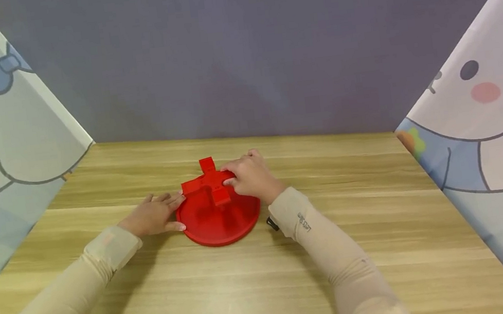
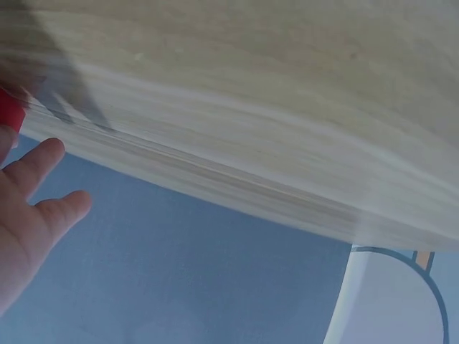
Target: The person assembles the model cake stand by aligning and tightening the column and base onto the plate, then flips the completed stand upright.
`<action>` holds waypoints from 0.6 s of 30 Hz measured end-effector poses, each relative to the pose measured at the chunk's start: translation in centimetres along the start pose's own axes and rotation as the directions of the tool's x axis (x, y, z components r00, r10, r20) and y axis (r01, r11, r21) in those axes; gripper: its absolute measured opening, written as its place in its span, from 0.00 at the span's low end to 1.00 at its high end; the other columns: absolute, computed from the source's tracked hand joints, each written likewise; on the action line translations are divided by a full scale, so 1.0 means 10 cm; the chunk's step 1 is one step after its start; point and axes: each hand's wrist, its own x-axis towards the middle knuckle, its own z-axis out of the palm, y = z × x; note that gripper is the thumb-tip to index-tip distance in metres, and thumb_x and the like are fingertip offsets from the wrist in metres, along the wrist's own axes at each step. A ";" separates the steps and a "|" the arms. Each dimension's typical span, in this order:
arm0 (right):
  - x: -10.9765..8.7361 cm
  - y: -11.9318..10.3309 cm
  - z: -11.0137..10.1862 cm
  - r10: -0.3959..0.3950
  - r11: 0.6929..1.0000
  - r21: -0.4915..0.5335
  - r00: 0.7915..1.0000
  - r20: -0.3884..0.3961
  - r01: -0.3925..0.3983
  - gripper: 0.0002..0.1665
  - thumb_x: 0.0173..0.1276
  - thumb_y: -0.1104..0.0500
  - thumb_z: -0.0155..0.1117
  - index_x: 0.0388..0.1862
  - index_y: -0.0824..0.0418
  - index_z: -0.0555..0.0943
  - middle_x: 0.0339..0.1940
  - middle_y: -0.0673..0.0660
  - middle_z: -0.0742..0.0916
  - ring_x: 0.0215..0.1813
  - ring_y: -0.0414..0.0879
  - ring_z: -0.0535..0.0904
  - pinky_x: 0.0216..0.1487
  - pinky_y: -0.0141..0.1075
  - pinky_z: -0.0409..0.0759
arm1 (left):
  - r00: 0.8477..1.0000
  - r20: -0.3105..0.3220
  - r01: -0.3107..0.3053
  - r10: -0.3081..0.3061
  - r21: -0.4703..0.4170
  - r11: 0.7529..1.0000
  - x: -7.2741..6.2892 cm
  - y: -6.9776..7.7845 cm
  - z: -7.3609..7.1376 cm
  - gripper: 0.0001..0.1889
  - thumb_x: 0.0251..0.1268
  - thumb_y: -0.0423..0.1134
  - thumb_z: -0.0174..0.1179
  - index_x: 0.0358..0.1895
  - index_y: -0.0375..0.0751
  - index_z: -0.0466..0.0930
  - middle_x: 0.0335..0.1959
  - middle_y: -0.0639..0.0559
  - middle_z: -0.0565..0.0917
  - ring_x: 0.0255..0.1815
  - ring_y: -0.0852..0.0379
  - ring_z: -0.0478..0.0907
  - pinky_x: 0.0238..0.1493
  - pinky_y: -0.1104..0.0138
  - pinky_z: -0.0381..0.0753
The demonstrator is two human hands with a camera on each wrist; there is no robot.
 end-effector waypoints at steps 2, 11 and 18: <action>0.00 0.01 -0.03 0.006 1.000 0.027 0.999 0.042 -0.008 0.17 0.59 0.54 0.72 0.48 0.57 0.86 0.41 0.51 0.89 0.40 0.48 0.82 0.52 0.48 0.66 | 1.000 0.016 0.006 -0.005 -0.031 1.000 0.00 -0.02 -0.01 0.45 0.61 0.63 0.56 0.73 0.34 0.57 0.73 0.41 0.60 0.69 0.33 0.60 0.65 0.36 0.55; -0.16 0.22 -0.17 0.014 0.985 0.163 0.978 0.210 -0.049 0.38 0.60 0.65 0.70 0.69 0.66 0.68 0.64 0.64 0.77 0.65 0.59 0.71 0.67 0.51 0.65 | 1.000 0.010 0.009 -0.008 -0.106 0.994 0.02 -0.02 0.01 0.46 0.59 0.64 0.57 0.74 0.37 0.56 0.73 0.42 0.60 0.69 0.32 0.59 0.65 0.35 0.52; -0.36 0.44 -0.29 0.150 0.937 0.284 0.967 0.205 -0.206 0.42 0.62 0.65 0.68 0.73 0.67 0.61 0.68 0.68 0.71 0.68 0.62 0.66 0.69 0.53 0.61 | 0.999 -0.044 -0.039 0.027 -0.306 0.951 -0.01 -0.08 -0.11 0.42 0.65 0.58 0.57 0.73 0.35 0.56 0.73 0.36 0.57 0.71 0.32 0.53 0.66 0.37 0.52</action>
